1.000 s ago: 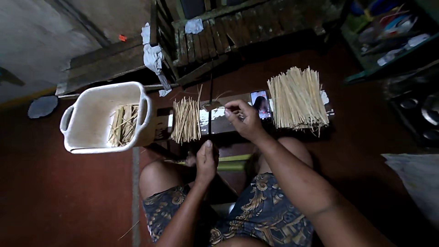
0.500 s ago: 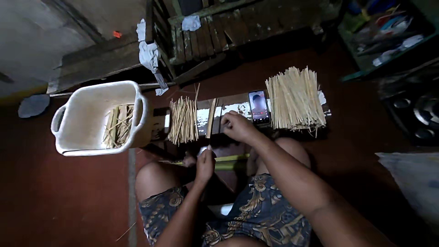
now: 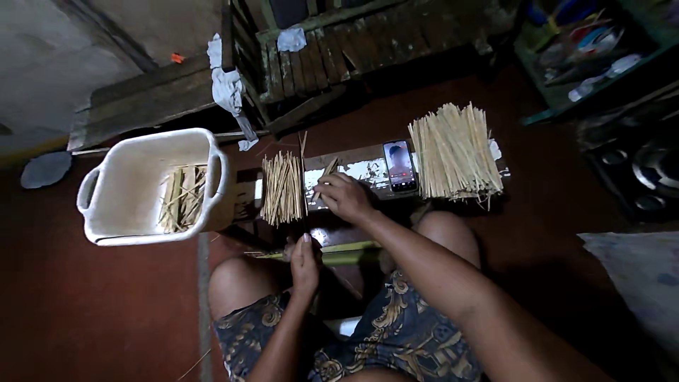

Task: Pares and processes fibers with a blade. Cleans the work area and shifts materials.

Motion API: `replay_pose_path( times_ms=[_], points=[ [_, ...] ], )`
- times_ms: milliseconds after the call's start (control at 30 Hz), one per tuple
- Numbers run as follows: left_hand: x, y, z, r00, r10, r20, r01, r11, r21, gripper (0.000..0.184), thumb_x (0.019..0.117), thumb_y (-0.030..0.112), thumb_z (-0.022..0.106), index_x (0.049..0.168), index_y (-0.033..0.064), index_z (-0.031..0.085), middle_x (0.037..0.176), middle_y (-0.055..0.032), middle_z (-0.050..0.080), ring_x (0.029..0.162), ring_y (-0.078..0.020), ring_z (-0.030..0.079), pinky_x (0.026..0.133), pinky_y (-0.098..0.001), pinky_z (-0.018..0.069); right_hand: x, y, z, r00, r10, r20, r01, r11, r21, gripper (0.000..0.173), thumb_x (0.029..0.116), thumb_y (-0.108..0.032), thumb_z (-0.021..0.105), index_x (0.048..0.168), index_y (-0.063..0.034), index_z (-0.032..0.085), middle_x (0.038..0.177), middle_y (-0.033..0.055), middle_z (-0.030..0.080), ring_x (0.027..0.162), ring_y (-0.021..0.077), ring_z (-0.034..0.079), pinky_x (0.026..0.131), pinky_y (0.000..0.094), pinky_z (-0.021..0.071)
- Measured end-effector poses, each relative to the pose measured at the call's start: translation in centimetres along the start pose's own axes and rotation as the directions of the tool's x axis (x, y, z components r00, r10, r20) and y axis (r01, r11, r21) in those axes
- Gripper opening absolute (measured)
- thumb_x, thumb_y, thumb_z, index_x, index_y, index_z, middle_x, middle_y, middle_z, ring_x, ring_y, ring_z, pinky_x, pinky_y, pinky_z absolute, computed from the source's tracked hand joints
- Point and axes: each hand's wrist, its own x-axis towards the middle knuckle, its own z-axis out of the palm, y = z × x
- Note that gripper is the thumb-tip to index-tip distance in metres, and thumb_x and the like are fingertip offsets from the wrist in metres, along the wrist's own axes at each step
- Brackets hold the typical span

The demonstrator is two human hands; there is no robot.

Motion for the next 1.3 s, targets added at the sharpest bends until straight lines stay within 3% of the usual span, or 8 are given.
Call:
replay_pose_path(
  times_ms=[100,200,333,500,833,1100,1200,1300],
  points=[
    [0.2,1.3,0.0,0.995,0.097,0.031,-0.098,0.995,0.017,0.050,0.1125,0.042,0.029,0.097,0.0063,0.061,0.063,-0.0023,0.050,0.047,-0.0144,0.045,0.043,-0.0303,0.0435,0.8,-1.6,-3.9,0.974,0.023,-0.225,0.034,0.968,0.249,0.022,0.0997,-0.016,0.067,0.119,-0.0147,0.076,0.117,0.0021,0.072,0.110,0.0139,0.068,0.096,0.0357,0.0587],
    [0.8,2.9,0.8,0.978,0.198,0.064,-0.200,0.979,0.031,0.048,0.1129,0.039,0.031,0.097,0.0061,0.062,0.066,-0.0019,0.052,0.050,-0.0134,0.047,0.045,-0.0290,0.0449,0.1,-1.6,-6.2,0.967,0.119,-0.225,-0.035,0.938,0.345,0.023,0.1019,-0.020,0.066,0.122,-0.0105,0.073,0.114,0.0038,0.071,0.098,0.0106,0.070,0.085,0.0318,0.0628],
    [2.0,5.2,2.4,0.962,0.242,0.128,-0.250,0.967,0.047,0.046,0.1128,0.037,0.032,0.097,0.0061,0.062,0.068,-0.0024,0.053,0.052,-0.0140,0.049,0.046,-0.0291,0.0456,-0.9,-0.3,-6.3,0.973,0.186,-0.137,-0.125,0.921,0.369,0.024,0.1006,-0.016,0.064,0.123,-0.0113,0.073,0.113,0.0035,0.071,0.091,0.0103,0.069,0.079,0.0312,0.0620],
    [3.4,6.5,3.6,0.962,0.227,0.149,-0.241,0.967,0.080,0.050,0.1124,0.041,0.031,0.095,0.0059,0.062,0.067,-0.0033,0.051,0.051,-0.0155,0.047,0.046,-0.0314,0.0442,-0.8,-0.3,-6.7,0.976,0.203,-0.081,-0.165,0.929,0.331,0.017,0.0994,-0.021,0.067,0.112,-0.0130,0.076,0.103,0.0007,0.071,0.087,0.0092,0.069,0.078,0.0320,0.0614],
    [3.8,6.3,3.8,0.969,0.198,0.150,-0.213,0.972,0.096,0.052,0.1125,0.041,0.030,0.095,0.0048,0.063,0.067,-0.0045,0.053,0.049,-0.0166,0.047,0.045,-0.0324,0.0448,-0.8,-0.2,-6.4,0.985,0.151,-0.077,-0.117,0.933,0.340,0.015,0.0990,-0.018,0.066,0.108,-0.0125,0.076,0.099,0.0003,0.069,0.086,0.0081,0.067,0.077,0.0300,0.0605],
    [3.7,5.4,3.4,0.984,0.095,0.154,-0.122,0.976,0.179,0.051,0.1119,0.043,0.032,0.093,0.0076,0.063,0.066,-0.0030,0.051,0.051,-0.0158,0.046,0.047,-0.0319,0.0439,-0.9,-0.6,-6.4,0.982,0.169,-0.084,-0.127,0.922,0.364,0.017,0.0975,-0.014,0.068,0.113,-0.0123,0.076,0.108,0.0012,0.072,0.093,0.0080,0.070,0.083,0.0303,0.0624],
    [4.0,3.4,3.3,0.986,0.020,0.163,-0.061,0.967,0.246,0.051,0.1114,0.045,0.033,0.094,0.0080,0.065,0.067,-0.0026,0.053,0.053,-0.0158,0.049,0.049,-0.0329,0.0461,-0.9,-1.2,-6.7,0.968,0.247,-0.049,-0.207,0.891,0.405,0.024,0.0936,-0.015,0.074,0.117,-0.0112,0.068,0.112,0.0029,0.069,0.091,0.0091,0.071,0.081,0.0307,0.0648],
    [4.4,1.3,3.6,0.986,0.048,0.159,-0.095,0.948,0.305,0.048,0.1114,0.043,0.035,0.094,0.0090,0.064,0.067,-0.0015,0.052,0.054,-0.0151,0.050,0.052,-0.0340,0.0477,-0.8,-1.5,-6.6,0.958,0.281,-0.058,-0.236,0.886,0.398,0.033,0.0896,-0.016,0.076,0.120,-0.0107,0.063,0.112,0.0039,0.068,0.090,0.0103,0.070,0.079,0.0334,0.0644]
  ],
)
